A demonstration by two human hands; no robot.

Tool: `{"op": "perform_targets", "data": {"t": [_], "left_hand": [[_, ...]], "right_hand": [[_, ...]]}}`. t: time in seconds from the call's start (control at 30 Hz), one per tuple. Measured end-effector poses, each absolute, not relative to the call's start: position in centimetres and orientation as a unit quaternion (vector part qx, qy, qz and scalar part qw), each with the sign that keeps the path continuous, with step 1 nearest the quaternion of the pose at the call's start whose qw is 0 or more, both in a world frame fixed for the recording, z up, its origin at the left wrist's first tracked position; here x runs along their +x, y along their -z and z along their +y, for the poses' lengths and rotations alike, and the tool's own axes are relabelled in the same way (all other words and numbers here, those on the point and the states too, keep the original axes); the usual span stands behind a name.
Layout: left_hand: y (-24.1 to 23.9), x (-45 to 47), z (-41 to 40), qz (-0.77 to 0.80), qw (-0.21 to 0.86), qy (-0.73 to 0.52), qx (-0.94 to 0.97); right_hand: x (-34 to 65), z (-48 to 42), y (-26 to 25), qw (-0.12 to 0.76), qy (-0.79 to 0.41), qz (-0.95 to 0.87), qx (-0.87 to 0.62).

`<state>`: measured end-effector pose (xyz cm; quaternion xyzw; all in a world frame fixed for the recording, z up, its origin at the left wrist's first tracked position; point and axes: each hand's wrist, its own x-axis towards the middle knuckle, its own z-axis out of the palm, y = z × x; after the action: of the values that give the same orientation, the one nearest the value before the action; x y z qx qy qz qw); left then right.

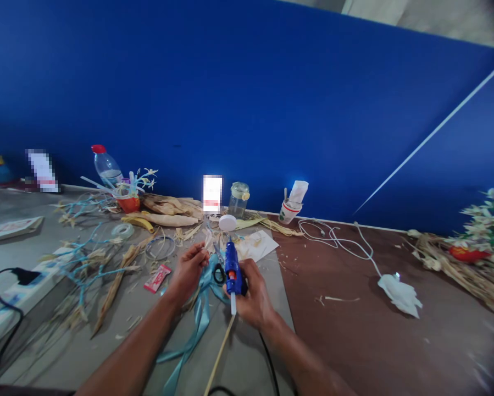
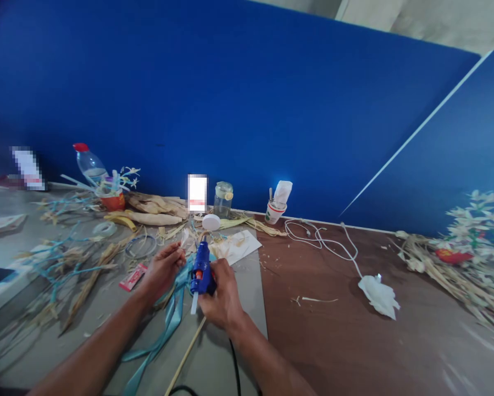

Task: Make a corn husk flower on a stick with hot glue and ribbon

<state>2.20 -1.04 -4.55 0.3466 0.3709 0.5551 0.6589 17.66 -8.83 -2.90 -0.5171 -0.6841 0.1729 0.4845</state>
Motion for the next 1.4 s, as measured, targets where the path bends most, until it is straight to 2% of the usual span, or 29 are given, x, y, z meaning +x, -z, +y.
{"op": "perform_targets", "data": {"t": [0.17, 0.37, 0.5, 0.63, 0.73, 0.8, 0.93, 1.1, 1.4], "left_hand": [[4.0, 2.2, -1.1, 0.347, 0.693, -0.557, 0.3], [4.2, 2.2, -1.2, 0.315, 0.711, -0.552, 0.301], [4.3, 2.3, -1.2, 0.305, 0.715, -0.55, 0.304], [4.3, 2.3, -1.2, 0.318, 0.704, -0.558, 0.303], [4.2, 2.3, -1.3, 0.321, 0.698, -0.56, 0.311], [4.2, 2.5, -1.5, 0.328, 0.698, -0.556, 0.311], [4.0, 2.9, -1.8, 0.349, 0.699, -0.546, 0.303], [4.2, 3.1, -1.7, 0.337, 0.695, -0.554, 0.311], [4.9, 3.5, -1.7, 0.359, 0.669, -0.548, 0.35]], "right_hand": [[20.7, -9.1, 3.6, 0.406, -0.102, -0.686, -0.595], [24.9, -10.6, 6.7, 0.3, 0.001, -0.64, -0.708], [25.6, -10.5, 7.5, 0.219, -0.004, -0.632, -0.744], [25.7, -10.7, 7.0, 0.185, -0.017, -0.634, -0.751], [25.5, -11.0, 5.6, 0.22, 0.01, -0.632, -0.743], [24.6, -10.6, 4.3, 0.3, 0.007, -0.637, -0.71], [20.8, -7.2, 2.5, 0.438, -0.149, -0.672, -0.579], [16.4, -3.0, 3.1, 0.499, -0.277, -0.606, -0.554], [15.1, -2.9, 3.6, 0.545, -0.331, -0.54, -0.55]]}}
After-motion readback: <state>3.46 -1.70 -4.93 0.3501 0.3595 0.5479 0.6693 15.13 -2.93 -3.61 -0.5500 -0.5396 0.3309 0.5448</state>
